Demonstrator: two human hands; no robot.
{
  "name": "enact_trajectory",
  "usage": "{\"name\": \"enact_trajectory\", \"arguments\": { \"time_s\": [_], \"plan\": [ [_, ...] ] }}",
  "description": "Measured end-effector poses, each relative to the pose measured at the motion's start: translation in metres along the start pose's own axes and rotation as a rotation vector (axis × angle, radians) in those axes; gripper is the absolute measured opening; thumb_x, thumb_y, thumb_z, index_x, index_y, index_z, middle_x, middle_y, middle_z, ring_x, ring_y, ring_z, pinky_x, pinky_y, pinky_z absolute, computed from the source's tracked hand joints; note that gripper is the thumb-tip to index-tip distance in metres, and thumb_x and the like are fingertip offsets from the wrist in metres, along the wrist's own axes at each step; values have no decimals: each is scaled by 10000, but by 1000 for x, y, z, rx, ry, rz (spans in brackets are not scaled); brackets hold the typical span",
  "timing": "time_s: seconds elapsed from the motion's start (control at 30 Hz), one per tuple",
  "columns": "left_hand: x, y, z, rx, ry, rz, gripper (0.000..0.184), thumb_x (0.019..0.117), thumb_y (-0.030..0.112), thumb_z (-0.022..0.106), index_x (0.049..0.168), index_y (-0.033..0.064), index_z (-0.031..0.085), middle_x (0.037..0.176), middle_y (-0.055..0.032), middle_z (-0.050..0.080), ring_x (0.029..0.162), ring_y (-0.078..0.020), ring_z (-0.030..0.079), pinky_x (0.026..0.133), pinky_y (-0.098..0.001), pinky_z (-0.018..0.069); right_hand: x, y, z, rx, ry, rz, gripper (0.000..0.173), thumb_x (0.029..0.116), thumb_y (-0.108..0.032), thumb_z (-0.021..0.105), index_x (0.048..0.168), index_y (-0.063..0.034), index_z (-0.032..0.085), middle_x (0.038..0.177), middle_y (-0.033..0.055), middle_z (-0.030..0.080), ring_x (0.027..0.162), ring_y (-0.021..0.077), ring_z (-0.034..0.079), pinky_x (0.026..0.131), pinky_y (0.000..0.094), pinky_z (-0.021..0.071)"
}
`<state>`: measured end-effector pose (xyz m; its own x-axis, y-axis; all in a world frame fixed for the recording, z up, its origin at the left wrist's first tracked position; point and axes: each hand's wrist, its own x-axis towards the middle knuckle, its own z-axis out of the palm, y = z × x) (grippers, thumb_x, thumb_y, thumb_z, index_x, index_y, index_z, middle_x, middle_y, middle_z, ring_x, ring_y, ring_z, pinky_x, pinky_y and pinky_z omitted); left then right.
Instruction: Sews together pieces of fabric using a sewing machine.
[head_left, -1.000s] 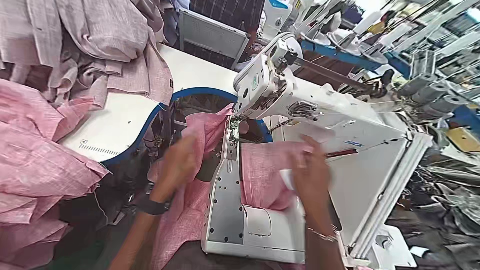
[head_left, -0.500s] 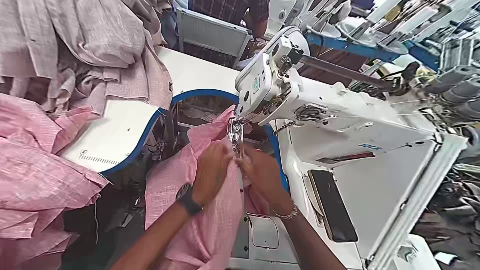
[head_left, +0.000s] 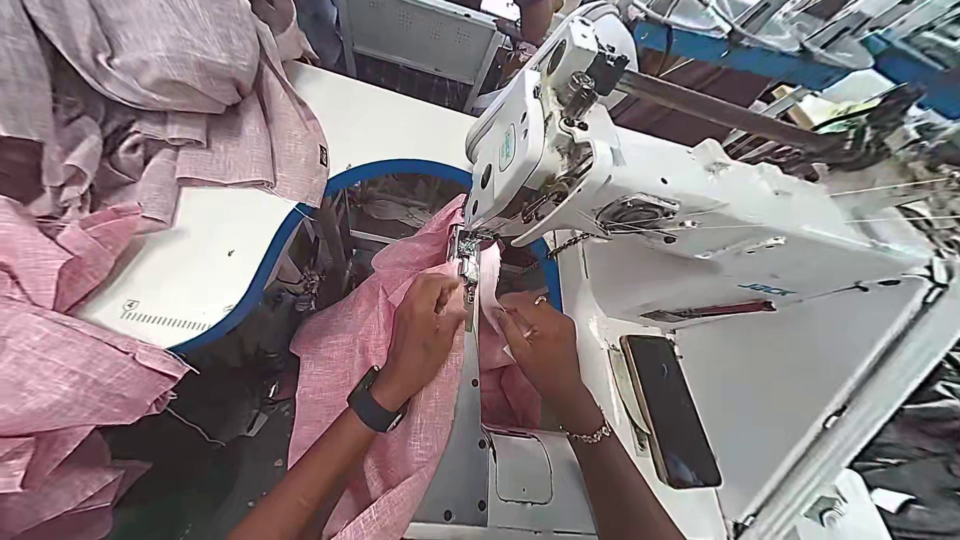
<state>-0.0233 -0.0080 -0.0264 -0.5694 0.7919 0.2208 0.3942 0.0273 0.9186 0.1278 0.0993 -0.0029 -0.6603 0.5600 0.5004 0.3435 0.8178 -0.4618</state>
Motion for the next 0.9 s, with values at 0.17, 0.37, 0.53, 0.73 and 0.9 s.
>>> {"name": "enact_trajectory", "arguments": {
  "time_s": [0.17,0.37,0.53,0.73,0.9],
  "plan": [
    [10,2,-1,290,-65,60,646,713,434,902,1184,44,695,1165,-208,624,998,-344,628,850,-501,531,0,4,2,74,-37,10,220,955,-160,602,978,-23,772,1052,123,783,913,204,758,777,357,595],
    [-13,-6,4,480,-86,238,419,1071,298,399,1313,122,692,1544,-176,485,1324,-400,534,981,-611,439,2,0,3,92,-160,18,455,919,-131,560,1355,-56,667,761,73,692,651,193,619,634,390,523],
    [3,-8,6,359,-100,238,365,1038,86,437,1351,-27,586,1394,-173,624,1347,-330,564,1154,-677,293,6,-6,-1,196,-271,46,174,847,-138,590,807,15,660,1136,170,735,749,163,651,668,328,503],
    [3,-7,6,357,-90,272,304,1030,135,487,1204,9,702,1451,-174,589,1419,-391,477,1127,-607,388,1,-10,-6,199,-338,37,156,784,-131,596,685,-20,549,1401,169,635,703,110,627,581,285,468],
    [-2,-9,6,148,-53,254,399,972,28,504,1339,-119,559,1324,-250,644,1266,-340,628,1084,-417,499,13,-13,20,617,-283,295,220,864,-135,652,703,-23,552,1404,180,595,935,-64,584,743,113,456]
  ]
}}
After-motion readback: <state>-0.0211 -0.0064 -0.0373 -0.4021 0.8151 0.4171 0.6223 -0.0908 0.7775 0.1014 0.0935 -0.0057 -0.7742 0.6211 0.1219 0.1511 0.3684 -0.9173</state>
